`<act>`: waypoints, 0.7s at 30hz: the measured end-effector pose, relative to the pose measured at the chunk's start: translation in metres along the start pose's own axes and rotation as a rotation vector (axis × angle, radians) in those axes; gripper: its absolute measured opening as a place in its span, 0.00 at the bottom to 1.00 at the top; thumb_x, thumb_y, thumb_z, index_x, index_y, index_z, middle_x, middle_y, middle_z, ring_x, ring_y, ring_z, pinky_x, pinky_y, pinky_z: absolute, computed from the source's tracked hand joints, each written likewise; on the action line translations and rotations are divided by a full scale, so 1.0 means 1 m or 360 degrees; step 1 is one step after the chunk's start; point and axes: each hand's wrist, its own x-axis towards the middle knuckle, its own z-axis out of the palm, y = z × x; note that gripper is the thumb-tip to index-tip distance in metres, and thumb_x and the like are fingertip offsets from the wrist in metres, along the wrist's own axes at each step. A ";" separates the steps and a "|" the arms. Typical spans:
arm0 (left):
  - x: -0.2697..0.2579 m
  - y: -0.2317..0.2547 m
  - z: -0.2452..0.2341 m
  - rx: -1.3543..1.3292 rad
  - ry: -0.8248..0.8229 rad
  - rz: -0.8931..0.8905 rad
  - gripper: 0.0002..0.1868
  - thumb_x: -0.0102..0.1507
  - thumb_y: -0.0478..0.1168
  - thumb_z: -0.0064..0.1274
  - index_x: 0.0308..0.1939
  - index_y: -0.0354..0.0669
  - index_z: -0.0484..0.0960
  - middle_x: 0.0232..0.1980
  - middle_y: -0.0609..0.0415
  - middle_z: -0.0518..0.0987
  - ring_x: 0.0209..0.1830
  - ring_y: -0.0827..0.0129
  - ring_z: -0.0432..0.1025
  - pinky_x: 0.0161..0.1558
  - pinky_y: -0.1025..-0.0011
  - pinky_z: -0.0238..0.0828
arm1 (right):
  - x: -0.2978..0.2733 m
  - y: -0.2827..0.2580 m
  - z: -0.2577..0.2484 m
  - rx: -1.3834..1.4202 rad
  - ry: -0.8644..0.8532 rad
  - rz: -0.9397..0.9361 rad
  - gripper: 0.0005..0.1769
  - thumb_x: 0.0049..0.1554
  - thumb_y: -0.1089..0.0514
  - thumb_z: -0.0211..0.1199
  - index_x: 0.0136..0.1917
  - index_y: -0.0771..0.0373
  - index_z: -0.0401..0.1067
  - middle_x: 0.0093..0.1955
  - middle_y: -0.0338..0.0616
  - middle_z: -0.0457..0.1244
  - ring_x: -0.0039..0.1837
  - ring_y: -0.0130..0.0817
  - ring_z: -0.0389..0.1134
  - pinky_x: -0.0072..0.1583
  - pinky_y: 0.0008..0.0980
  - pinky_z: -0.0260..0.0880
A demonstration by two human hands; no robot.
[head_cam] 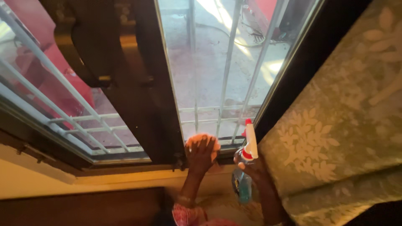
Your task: The person sprays a glass door with a cleaning solution and wipes the surface with a cloth. The person repeatedly sprays and wipes the same area of the glass door throughout the clip.
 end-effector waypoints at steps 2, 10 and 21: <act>0.000 0.000 -0.003 -0.0019 0.0146 0.0033 0.31 0.58 0.59 0.60 0.64 0.61 0.79 0.68 0.56 0.71 0.65 0.49 0.64 0.66 0.40 0.53 | 0.002 -0.001 0.003 -0.0032 0.0038 0.0047 0.26 0.50 0.57 0.73 0.57 0.66 0.66 0.49 0.45 0.65 0.53 0.32 0.67 0.58 0.37 0.67; 0.066 0.004 -0.041 -0.0011 0.0343 0.0133 0.30 0.61 0.57 0.62 0.65 0.57 0.79 0.70 0.53 0.71 0.67 0.48 0.62 0.66 0.42 0.56 | 0.002 0.008 0.007 0.0092 -0.0086 -0.0033 0.27 0.52 0.59 0.72 0.61 0.67 0.65 0.51 0.46 0.65 0.55 0.34 0.67 0.60 0.37 0.68; 0.042 0.004 -0.031 -0.0015 0.0238 0.0124 0.32 0.60 0.58 0.63 0.67 0.58 0.78 0.72 0.53 0.69 0.68 0.47 0.63 0.67 0.40 0.56 | 0.000 -0.003 0.020 -0.0012 -0.0057 0.0007 0.49 0.50 0.57 0.71 0.79 0.66 0.52 0.50 0.43 0.66 0.54 0.32 0.68 0.59 0.35 0.68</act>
